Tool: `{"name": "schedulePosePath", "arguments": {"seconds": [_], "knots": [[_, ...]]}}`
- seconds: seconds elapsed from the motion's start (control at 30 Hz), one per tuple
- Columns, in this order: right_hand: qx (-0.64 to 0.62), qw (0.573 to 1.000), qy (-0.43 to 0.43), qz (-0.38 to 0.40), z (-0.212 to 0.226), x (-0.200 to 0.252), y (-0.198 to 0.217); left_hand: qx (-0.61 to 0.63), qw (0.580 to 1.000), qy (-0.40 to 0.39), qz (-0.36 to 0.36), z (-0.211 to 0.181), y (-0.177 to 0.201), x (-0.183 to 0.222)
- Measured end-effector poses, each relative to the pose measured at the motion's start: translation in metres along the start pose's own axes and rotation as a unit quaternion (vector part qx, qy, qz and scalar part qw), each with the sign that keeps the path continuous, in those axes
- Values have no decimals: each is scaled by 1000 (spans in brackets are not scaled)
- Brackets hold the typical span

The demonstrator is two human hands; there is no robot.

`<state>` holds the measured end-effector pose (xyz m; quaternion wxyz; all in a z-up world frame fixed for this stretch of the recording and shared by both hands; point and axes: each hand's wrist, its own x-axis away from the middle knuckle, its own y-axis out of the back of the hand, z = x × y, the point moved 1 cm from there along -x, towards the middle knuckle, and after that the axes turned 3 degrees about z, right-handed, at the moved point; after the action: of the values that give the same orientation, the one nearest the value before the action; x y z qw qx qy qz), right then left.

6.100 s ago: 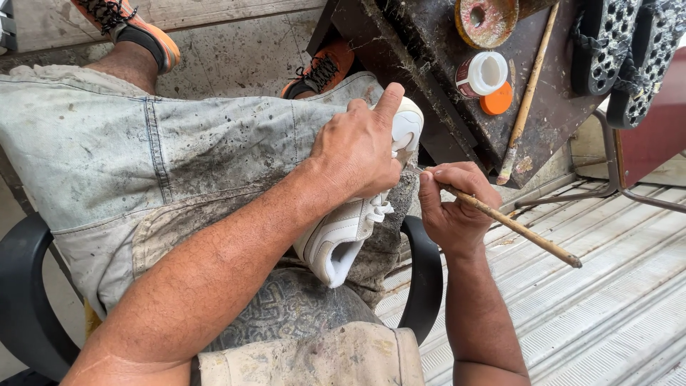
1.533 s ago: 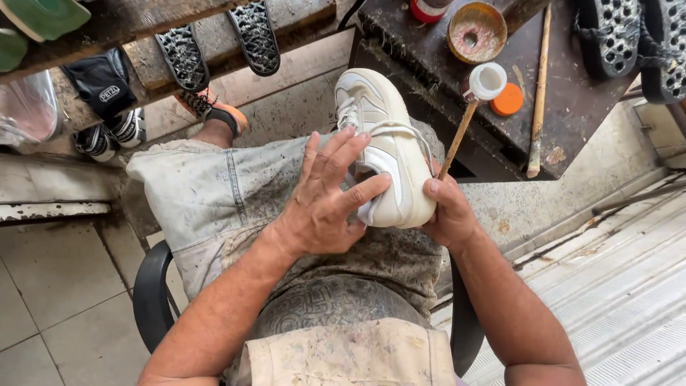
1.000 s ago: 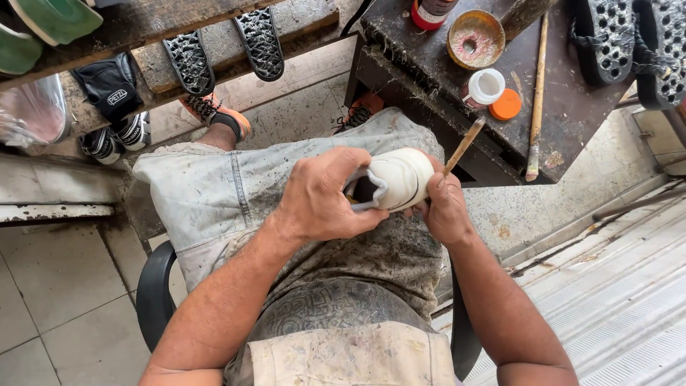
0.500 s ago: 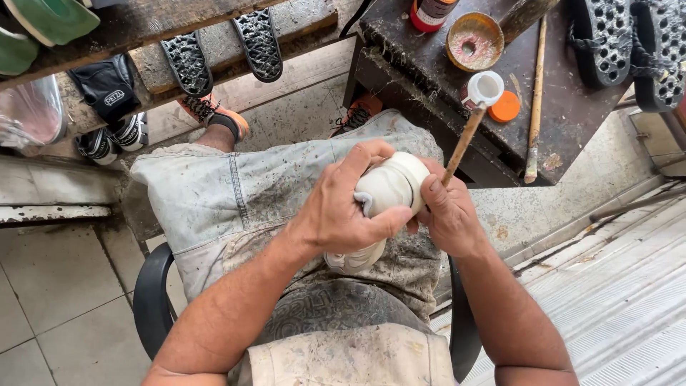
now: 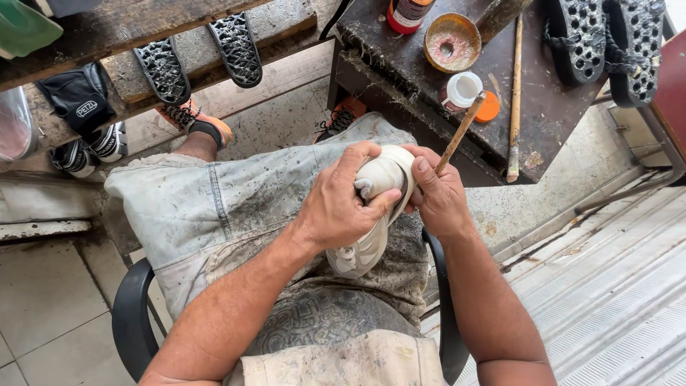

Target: Applying adhesive to a sneaker and a replacement sole using a brush for repair.

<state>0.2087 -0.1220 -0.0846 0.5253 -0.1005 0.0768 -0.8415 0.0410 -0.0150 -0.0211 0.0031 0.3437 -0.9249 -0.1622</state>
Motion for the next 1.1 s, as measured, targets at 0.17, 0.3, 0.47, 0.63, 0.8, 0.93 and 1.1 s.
{"name": "schedulePosePath", "arguments": {"seconds": [0.17, 0.3, 0.47, 0.63, 0.8, 0.93, 1.1], "knots": [[87, 996, 22, -22, 5, -4, 7, 5, 1000, 9, 9, 16, -11, 1], [199, 976, 51, -78, 23, 0, 23, 16, 999, 34, 20, 35, -14, 5], [310, 928, 177, -109, 31, -2, 67, 6, 998, 49, 36, 52, -9, 1], [159, 960, 174, -150, 53, -26, 97, 0, 994, 82, 71, 55, -4, -12], [254, 935, 219, -118, 62, -72, 126, -5, 982, 97, 161, 74, -15, -22], [344, 907, 212, -118, 56, -98, 132, -20, 975, 124, 185, 70, -17, -21], [381, 897, 185, -126, 52, -110, 130, -32, 968, 143, 202, 50, -12, -21]]}}
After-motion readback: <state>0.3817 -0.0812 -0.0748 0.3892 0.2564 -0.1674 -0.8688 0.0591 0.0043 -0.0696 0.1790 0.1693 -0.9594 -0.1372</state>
